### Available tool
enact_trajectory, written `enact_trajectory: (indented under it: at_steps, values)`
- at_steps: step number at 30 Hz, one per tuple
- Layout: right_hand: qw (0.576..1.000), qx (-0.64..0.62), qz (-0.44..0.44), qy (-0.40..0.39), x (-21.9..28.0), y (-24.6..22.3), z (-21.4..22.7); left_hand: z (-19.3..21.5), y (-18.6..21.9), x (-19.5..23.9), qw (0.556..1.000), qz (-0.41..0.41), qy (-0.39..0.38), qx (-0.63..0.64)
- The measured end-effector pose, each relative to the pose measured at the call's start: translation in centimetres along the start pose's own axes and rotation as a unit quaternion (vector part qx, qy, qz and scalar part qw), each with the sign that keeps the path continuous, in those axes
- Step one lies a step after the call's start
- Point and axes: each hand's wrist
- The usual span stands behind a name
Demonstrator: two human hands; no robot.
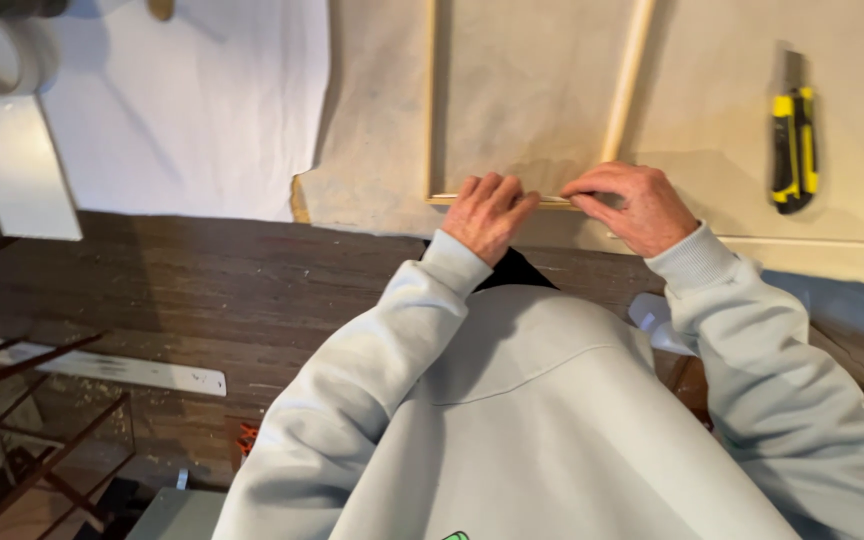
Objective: Assembling a wooden frame for a piece of art, including fitting backing materials and trimming components with a utility knife.
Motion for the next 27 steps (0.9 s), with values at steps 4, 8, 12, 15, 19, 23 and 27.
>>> enact_trajectory:
  at_steps: [4,8,12,15,19,23,27]
  values:
    - [1.0,0.014,-0.001,-0.01,0.2,0.3,1.4,-0.3,-0.4,0.1,1.0,-0.019,-0.01,0.003]
    - [0.995,0.083,0.023,-0.056,0.6,0.4,2.1,-0.3,-0.5,0.0,0.999,-0.047,-0.015,-0.013]
    - [0.982,0.148,0.038,-0.112,0.8,2.2,2.0,-0.6,-1.0,-0.1,0.997,-0.075,-0.014,-0.02]
    - [0.978,0.158,0.046,-0.129,0.5,1.1,2.4,-0.7,-1.2,-0.2,0.996,-0.087,-0.01,-0.014]
    - [0.973,0.18,0.052,-0.137,0.7,1.3,2.1,-1.1,-1.3,0.3,0.996,-0.092,-0.017,-0.01]
    - [0.969,0.199,0.055,-0.14,0.9,1.9,1.7,-1.2,-1.4,0.3,0.995,-0.093,-0.021,-0.007]
    - [0.965,0.211,0.06,-0.144,0.9,1.8,1.6,-1.9,-1.7,0.7,0.996,-0.09,-0.025,-0.003]
Point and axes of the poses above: each hand's wrist, its own x-axis away from the middle knuckle, its own z-axis out of the back of the hand, y = z × x, and after that the axes turned 7 degrees about y, right-handed
